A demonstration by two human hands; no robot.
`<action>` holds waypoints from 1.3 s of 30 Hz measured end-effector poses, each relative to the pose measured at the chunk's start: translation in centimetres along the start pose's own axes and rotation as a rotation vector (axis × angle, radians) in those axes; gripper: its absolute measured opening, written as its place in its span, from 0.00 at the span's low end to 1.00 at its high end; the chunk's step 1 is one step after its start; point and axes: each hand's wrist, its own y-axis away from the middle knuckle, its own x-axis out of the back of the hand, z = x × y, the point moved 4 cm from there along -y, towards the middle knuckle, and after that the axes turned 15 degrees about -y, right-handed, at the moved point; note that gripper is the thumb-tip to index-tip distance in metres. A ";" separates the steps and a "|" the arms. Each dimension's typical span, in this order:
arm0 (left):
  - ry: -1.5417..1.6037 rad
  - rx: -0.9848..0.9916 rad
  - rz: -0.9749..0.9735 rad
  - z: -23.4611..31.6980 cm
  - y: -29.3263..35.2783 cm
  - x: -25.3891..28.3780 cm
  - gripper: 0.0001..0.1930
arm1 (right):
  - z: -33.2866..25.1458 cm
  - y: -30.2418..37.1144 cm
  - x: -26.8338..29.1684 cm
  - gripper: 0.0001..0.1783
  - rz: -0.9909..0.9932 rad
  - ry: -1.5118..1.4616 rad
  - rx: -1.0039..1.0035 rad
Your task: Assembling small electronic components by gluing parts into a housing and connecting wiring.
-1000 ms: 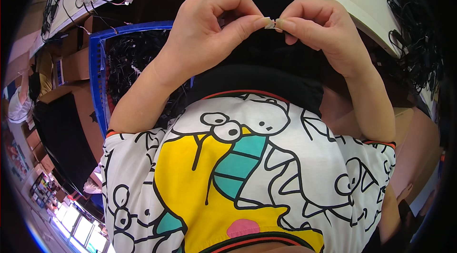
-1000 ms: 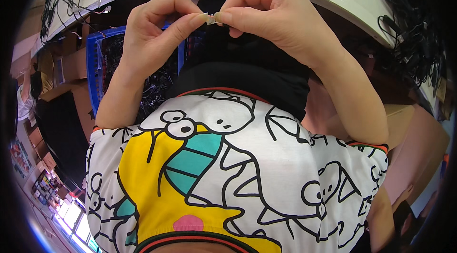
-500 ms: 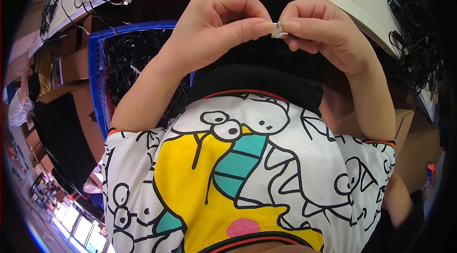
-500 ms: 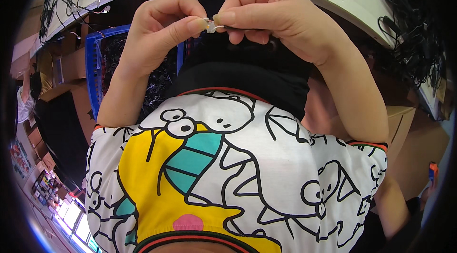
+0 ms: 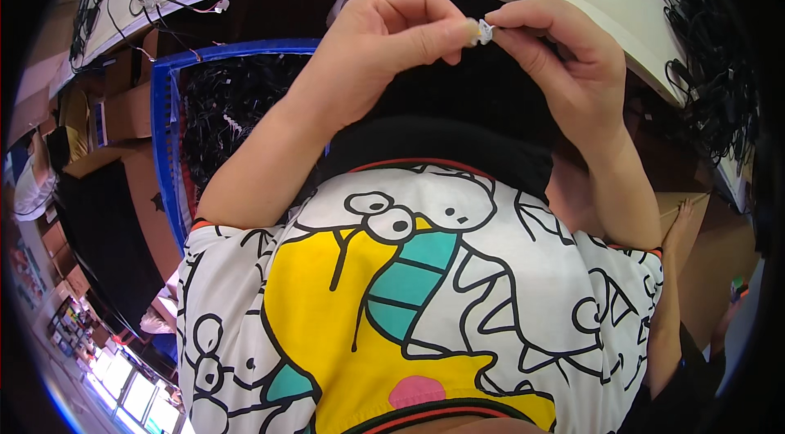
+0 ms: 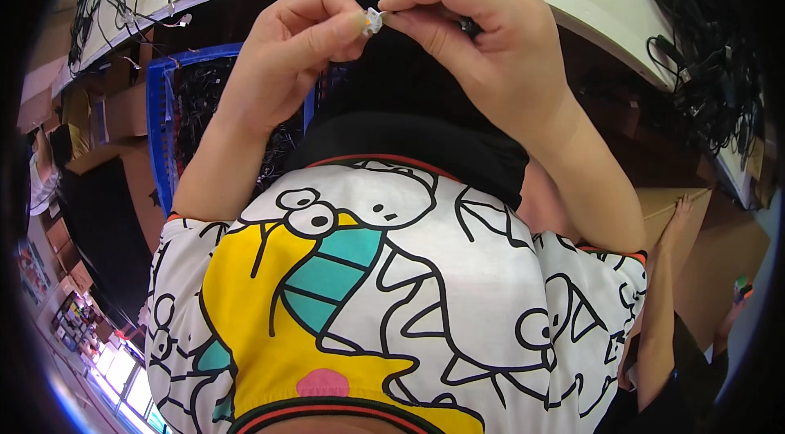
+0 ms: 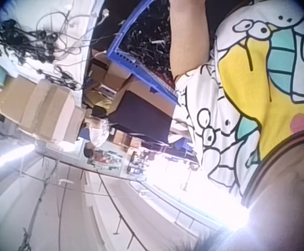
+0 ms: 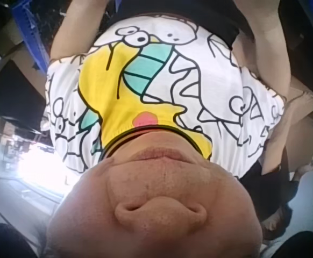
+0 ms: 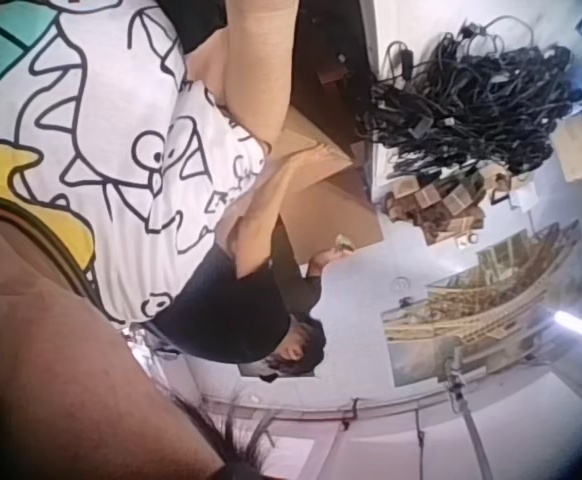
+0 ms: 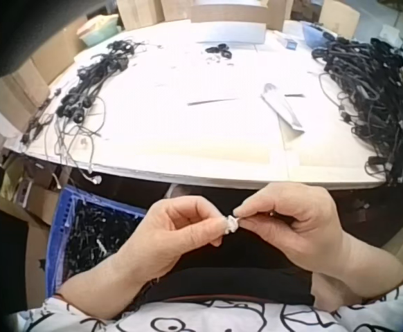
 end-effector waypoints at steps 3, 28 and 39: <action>-0.415 -0.024 -0.029 1.3 0.1 -0.1 0.06 | 0.5 0.0 0.1 0.06 -0.043 -0.163 -0.113; 0.164 0.065 0.074 -1.7 -0.3 -1.0 0.06 | 0.0 1.7 -1.2 0.12 0.067 0.471 0.486; 0.061 0.007 -0.002 -0.3 -0.4 -0.6 0.06 | 2.1 1.5 -0.8 0.08 0.131 -0.344 -0.140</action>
